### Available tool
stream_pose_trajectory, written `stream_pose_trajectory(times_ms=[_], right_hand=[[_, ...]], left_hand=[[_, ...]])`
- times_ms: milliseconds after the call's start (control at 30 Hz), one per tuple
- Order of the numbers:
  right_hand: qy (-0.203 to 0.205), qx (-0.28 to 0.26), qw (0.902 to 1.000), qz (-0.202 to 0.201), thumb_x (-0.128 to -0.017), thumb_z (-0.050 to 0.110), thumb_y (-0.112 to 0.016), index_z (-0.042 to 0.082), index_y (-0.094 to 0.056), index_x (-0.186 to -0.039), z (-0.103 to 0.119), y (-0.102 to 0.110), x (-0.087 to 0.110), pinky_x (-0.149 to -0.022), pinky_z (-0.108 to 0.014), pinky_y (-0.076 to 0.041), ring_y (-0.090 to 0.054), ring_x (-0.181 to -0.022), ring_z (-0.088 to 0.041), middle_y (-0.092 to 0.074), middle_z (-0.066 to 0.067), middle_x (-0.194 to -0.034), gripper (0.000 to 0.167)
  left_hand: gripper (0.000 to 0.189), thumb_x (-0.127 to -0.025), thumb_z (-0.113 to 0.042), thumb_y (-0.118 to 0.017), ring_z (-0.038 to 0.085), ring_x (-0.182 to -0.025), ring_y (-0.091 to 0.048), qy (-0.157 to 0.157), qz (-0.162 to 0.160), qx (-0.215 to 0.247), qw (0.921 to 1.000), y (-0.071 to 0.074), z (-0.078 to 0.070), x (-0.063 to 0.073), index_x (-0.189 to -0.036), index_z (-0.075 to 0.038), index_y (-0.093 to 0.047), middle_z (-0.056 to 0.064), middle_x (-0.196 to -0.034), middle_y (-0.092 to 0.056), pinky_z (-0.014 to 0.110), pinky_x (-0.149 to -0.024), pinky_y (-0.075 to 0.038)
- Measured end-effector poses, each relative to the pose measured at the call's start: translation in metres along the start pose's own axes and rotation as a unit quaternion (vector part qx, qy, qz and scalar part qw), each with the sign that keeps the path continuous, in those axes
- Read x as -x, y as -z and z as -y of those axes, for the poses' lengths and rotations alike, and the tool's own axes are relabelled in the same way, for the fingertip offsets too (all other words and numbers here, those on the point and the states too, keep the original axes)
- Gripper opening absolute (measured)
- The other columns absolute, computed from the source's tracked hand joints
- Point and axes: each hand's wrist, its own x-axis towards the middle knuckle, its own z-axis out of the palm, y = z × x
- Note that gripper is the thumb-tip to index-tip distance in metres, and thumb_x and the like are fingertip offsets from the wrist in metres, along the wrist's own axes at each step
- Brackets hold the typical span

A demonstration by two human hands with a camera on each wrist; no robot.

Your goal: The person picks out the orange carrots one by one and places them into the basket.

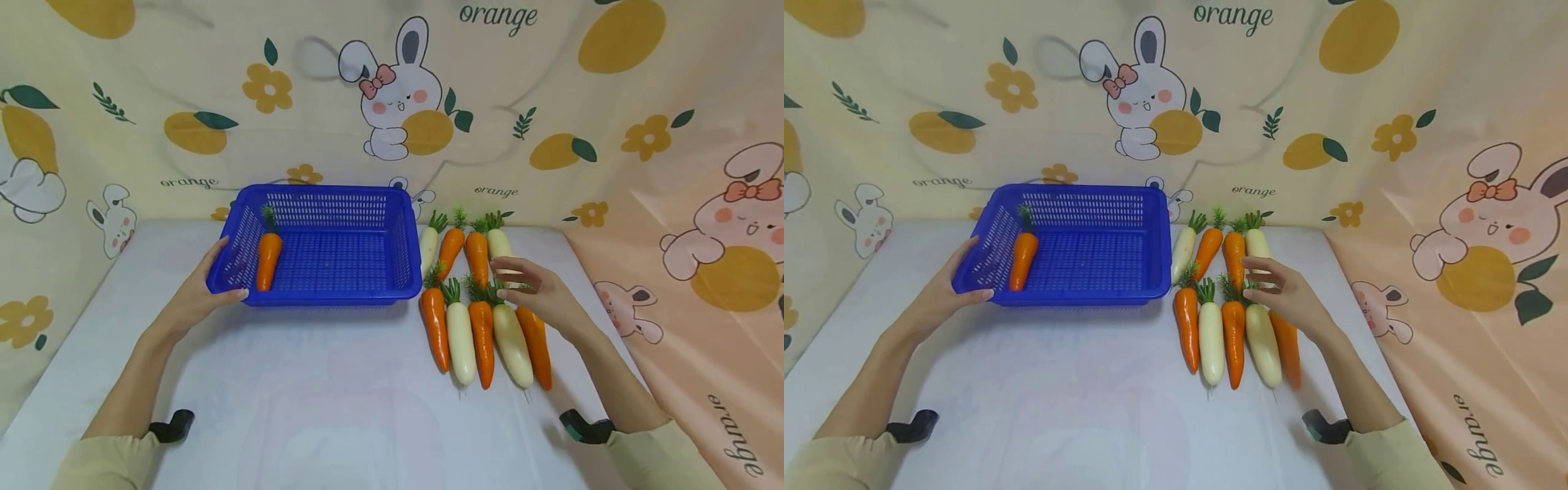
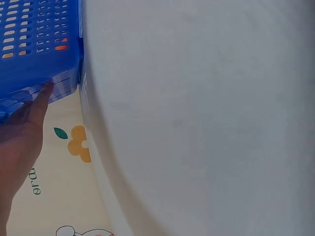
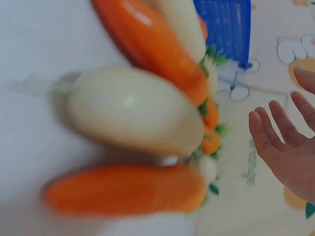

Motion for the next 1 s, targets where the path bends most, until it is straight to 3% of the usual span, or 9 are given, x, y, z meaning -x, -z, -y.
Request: stream_pose_trajectory(times_ms=[200,400,500,600,667,767,867,1000], right_hand=[[-0.006,0.024,0.9996,-0.017,-0.097,0.017,-0.066,0.010,-0.047,-0.147,-0.026,0.013,0.024,-0.089,-0.018,-0.052,-0.056,-0.123,-0.025,-0.053,-0.008,-0.143,0.054],[-0.030,0.043,0.9979,-0.038,-0.098,0.023,-0.064,0.010,-0.046,-0.147,-0.056,0.020,0.046,-0.088,-0.015,-0.050,-0.055,-0.123,-0.028,-0.051,-0.019,-0.143,0.054],[-0.049,0.063,0.9953,-0.054,-0.098,0.026,-0.064,0.008,-0.046,-0.147,-0.067,0.021,0.054,-0.087,-0.012,-0.048,-0.054,-0.122,-0.021,-0.052,-0.019,-0.142,0.055],[-0.070,0.081,0.9919,-0.069,-0.097,0.029,-0.065,0.009,-0.048,-0.146,-0.073,0.020,0.061,-0.085,-0.012,-0.047,-0.053,-0.122,-0.023,-0.053,-0.016,-0.142,0.056],[-0.082,0.082,0.9913,-0.063,-0.097,0.029,-0.066,0.010,-0.047,-0.147,-0.075,0.019,0.062,-0.087,-0.019,-0.049,-0.053,-0.124,-0.031,-0.050,-0.017,-0.144,0.058],[-0.102,0.078,0.9911,-0.037,-0.095,0.029,-0.069,0.011,-0.042,-0.150,-0.077,0.016,0.062,-0.093,-0.040,-0.054,-0.050,-0.126,-0.044,-0.045,-0.019,-0.148,0.064],[-0.128,0.082,0.9883,-0.002,-0.092,0.030,-0.071,0.013,-0.036,-0.154,-0.076,0.013,0.059,-0.095,-0.058,-0.051,-0.048,-0.126,-0.051,-0.040,-0.024,-0.149,0.073],[-0.151,0.110,0.9822,0.022,-0.088,0.031,-0.076,0.015,-0.031,-0.156,-0.076,0.011,0.054,-0.089,-0.054,-0.054,-0.058,-0.113,-0.044,-0.040,-0.029,-0.145,0.083]], left_hand=[[0.106,-0.091,-0.024,-0.072,0.047,-0.148,0.005,-0.003,0.002,0.001,1.0000,0.003,0.000,0.001,-0.159,-0.034,0.008,0.016,-0.165,0.011,0.073,-0.112,-0.003],[0.105,-0.091,-0.025,-0.072,0.048,-0.148,0.004,-0.004,0.000,0.004,1.0000,0.003,0.000,0.001,-0.159,-0.035,0.008,0.016,-0.165,0.012,0.074,-0.111,-0.006],[0.105,-0.092,-0.024,-0.072,0.049,-0.148,0.003,-0.003,0.001,0.008,1.0000,0.002,0.001,0.001,-0.159,-0.035,0.008,0.016,-0.165,0.011,0.073,-0.111,-0.009],[0.105,-0.091,-0.025,-0.072,0.048,-0.148,0.003,0.000,0.003,0.006,1.0000,0.000,0.002,0.000,-0.159,-0.036,0.009,0.015,-0.165,0.011,0.074,-0.111,-0.010],[0.105,-0.091,-0.025,-0.072,0.048,-0.148,0.003,-0.001,0.001,0.004,1.0000,-0.001,0.003,0.000,-0.159,-0.036,0.009,0.015,-0.165,0.011,0.074,-0.111,-0.009],[0.105,-0.091,-0.025,-0.072,0.048,-0.148,0.003,-0.003,-0.001,0.003,1.0000,0.000,0.002,-0.001,-0.159,-0.036,0.008,0.015,-0.166,0.011,0.074,-0.111,-0.009],[0.105,-0.091,-0.025,-0.072,0.047,-0.148,0.003,-0.006,-0.001,0.002,1.0000,0.000,0.002,-0.001,-0.159,-0.035,0.008,0.015,-0.166,0.011,0.074,-0.111,-0.008],[0.105,-0.091,-0.024,-0.072,0.047,-0.148,0.003,-0.007,-0.001,0.004,1.0000,0.001,0.001,0.000,-0.159,-0.034,0.008,0.015,-0.166,0.010,0.074,-0.111,-0.007]])
